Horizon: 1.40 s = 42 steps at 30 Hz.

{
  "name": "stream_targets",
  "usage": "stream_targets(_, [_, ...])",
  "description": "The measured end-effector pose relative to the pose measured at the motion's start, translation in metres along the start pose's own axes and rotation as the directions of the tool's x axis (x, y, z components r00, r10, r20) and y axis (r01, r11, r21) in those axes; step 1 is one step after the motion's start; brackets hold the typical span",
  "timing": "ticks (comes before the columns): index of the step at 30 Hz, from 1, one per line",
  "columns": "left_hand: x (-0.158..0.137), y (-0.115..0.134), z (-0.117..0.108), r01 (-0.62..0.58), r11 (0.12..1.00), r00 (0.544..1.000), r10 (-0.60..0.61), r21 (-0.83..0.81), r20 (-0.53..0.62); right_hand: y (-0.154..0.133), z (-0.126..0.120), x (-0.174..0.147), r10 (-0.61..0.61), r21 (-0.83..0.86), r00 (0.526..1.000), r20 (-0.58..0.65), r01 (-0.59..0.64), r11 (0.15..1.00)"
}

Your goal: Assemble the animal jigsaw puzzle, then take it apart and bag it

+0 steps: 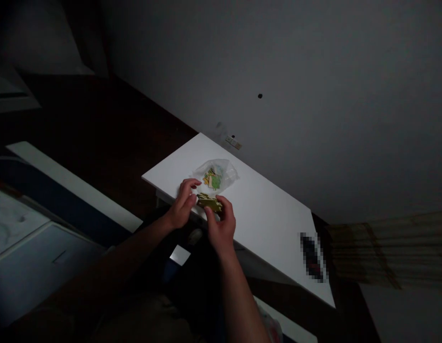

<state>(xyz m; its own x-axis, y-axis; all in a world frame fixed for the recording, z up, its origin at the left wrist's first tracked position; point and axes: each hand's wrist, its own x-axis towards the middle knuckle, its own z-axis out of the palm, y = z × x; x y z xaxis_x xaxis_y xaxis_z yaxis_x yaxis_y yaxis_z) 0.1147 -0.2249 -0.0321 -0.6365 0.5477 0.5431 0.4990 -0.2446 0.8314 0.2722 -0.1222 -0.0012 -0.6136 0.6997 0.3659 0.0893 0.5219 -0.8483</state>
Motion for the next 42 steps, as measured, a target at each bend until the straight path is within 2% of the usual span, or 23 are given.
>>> stream_targets(2, [0.021,-0.016,-0.013,0.059,0.997,0.995,-0.054,0.054,-0.087,-0.008,0.002,0.010,-0.165,-0.179,0.986,0.037,0.169,0.969])
stream_targets(4, [0.044,-0.030,-0.021,0.104,0.982,0.992,-0.091,0.157,-0.090,-0.016,0.004,0.022,-0.309,-0.395,0.941,0.138,0.338,0.854])
stream_targets(6, [0.063,-0.040,-0.023,0.101,0.970,0.995,-0.103,0.221,-0.006,-0.022,0.005,0.035,-0.384,-0.569,0.895,0.228,0.443,0.693])
stream_targets(9, [0.083,-0.047,-0.018,0.116,0.977,0.982,-0.140,0.178,0.127,-0.026,0.006,0.052,-0.433,-0.710,0.848,0.308,0.507,0.489])
stream_targets(12, [0.095,-0.048,-0.012,0.153,0.974,0.981,-0.169,0.165,0.092,-0.023,0.007,0.070,-0.418,-0.770,0.826,0.377,0.531,0.355])
stream_targets(15, [0.104,-0.046,-0.008,0.098,0.980,0.991,-0.112,0.170,0.073,-0.019,0.008,0.096,-0.341,-0.817,0.842,0.419,0.513,0.264])
stream_targets(18, [0.112,-0.042,-0.007,0.033,0.983,0.989,-0.057,0.180,0.134,-0.020,0.005,0.128,-0.305,-0.881,0.876,0.373,0.438,0.181])
stream_targets(23, [0.125,-0.035,-0.009,0.007,0.968,0.969,-0.069,0.250,0.239,-0.038,-0.021,0.162,-0.153,-0.860,0.856,0.494,0.506,0.057])
stream_targets(26, [0.143,-0.029,-0.011,-0.028,0.956,0.956,-0.059,0.291,0.286,-0.047,-0.047,0.174,-0.060,-0.775,0.777,0.627,0.630,0.055])
stream_targets(30, [0.179,-0.012,-0.015,-0.079,0.945,0.952,-0.023,0.317,0.305,-0.053,-0.081,0.196,-0.032,-0.575,0.584,0.811,0.806,0.144])
stream_targets(32, [0.198,0.002,-0.017,-0.081,0.951,0.951,-0.016,0.298,0.310,-0.055,-0.093,0.209,-0.047,-0.519,0.533,0.845,0.838,0.169])
stream_targets(34, [0.214,0.017,-0.020,-0.108,0.948,0.942,0.002,0.300,0.335,-0.057,-0.101,0.221,-0.080,-0.512,0.535,0.841,0.835,0.202])
stream_targets(38, [0.229,0.046,-0.027,-0.151,0.929,0.944,0.034,0.338,0.328,-0.059,-0.108,0.238,-0.181,-0.549,0.631,0.755,0.758,0.353])
stream_targets(40, [0.227,0.056,-0.031,-0.142,0.923,0.927,-0.002,0.356,0.375,-0.060,-0.110,0.242,-0.172,-0.547,0.660,0.731,0.718,0.430])
stream_targets(42, [0.224,0.062,-0.037,-0.136,0.917,0.914,-0.030,0.376,0.403,-0.062,-0.112,0.243,-0.155,-0.531,0.668,0.728,0.692,0.489])
